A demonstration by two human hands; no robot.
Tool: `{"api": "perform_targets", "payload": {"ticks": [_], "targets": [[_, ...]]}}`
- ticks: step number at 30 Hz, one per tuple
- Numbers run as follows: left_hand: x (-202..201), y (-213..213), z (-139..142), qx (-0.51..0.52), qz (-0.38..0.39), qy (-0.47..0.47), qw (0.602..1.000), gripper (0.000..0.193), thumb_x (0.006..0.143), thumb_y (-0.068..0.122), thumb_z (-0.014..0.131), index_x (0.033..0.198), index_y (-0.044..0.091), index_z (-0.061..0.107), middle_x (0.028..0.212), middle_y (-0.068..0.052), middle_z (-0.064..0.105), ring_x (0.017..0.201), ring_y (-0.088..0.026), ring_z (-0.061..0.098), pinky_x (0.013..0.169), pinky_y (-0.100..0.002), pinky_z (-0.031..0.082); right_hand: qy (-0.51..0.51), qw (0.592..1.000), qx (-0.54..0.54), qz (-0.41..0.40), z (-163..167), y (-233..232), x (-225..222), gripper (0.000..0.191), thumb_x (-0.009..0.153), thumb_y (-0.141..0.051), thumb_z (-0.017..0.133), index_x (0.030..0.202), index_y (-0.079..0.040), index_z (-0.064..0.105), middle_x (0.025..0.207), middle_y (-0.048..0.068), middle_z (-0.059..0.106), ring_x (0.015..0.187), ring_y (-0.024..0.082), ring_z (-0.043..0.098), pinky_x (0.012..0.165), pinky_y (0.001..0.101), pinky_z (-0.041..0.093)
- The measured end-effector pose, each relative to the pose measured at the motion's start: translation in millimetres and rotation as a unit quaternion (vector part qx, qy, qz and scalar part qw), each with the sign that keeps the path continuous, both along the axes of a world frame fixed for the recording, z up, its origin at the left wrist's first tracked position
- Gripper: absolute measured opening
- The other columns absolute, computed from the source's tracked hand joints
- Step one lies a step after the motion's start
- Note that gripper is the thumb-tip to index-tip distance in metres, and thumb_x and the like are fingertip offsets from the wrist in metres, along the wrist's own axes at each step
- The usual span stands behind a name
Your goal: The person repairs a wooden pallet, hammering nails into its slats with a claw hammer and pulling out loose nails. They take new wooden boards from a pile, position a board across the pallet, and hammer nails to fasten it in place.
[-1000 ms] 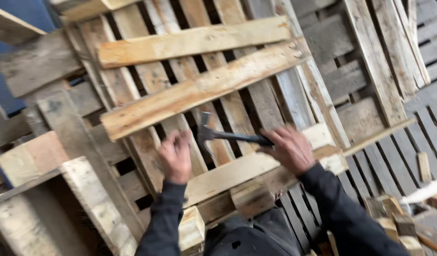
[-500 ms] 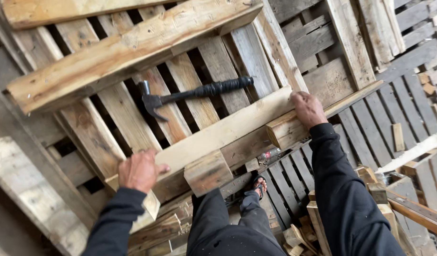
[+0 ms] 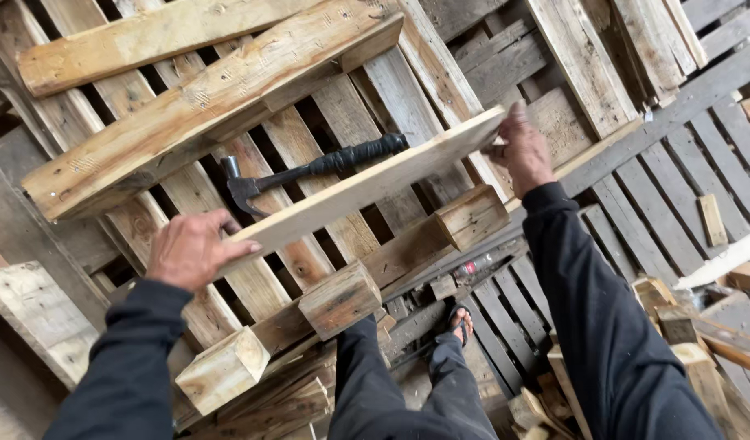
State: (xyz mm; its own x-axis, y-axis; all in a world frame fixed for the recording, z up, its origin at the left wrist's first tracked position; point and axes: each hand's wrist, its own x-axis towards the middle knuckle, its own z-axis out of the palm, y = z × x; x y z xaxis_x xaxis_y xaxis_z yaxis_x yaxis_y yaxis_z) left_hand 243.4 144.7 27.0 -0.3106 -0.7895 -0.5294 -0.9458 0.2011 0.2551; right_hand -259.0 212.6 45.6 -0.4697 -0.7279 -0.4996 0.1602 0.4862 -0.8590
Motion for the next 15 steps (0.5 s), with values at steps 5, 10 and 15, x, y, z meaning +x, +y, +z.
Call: {"api": "perform_targets", "payload": {"ticks": [5,10,15], "targets": [[18,142,24,-0.273,-0.058,0.1,0.955,0.027,0.086,0.038,0.077,0.09,0.014,0.066,0.057,0.001,0.052,0.044,-0.01,0.048,0.042,-0.03,0.042,-0.021,0.981,-0.194,0.016,13,89,6,0.06,0.107,-0.048,0.051,0.138,0.004,0.056,0.136,0.016,0.063,0.124,0.024,0.065,0.109,0.0387,0.056],[-8,241,12,-0.09,0.095,-0.009,0.991,0.07,0.07,0.058,0.082,0.118,0.01,0.064,0.06,-0.005,0.063,0.043,-0.02,0.06,0.039,-0.034,0.05,-0.081,0.983,-0.148,-0.073,-35,147,21,0.043,0.099,-0.02,0.066,0.136,-0.002,0.057,0.131,0.01,0.065,0.117,0.019,0.062,0.1,0.0341,0.055],[-8,199,16,-0.122,0.074,-0.036,0.989,0.108,0.064,0.069,0.079,0.146,0.005,0.052,0.053,-0.007,0.056,0.043,-0.023,0.056,0.042,-0.039,0.044,-0.082,0.979,-0.15,-0.106,-55,152,13,0.027,0.104,-0.016,0.071,0.123,0.001,0.064,0.111,0.009,0.068,0.092,0.017,0.059,0.082,0.0328,0.049]]}}
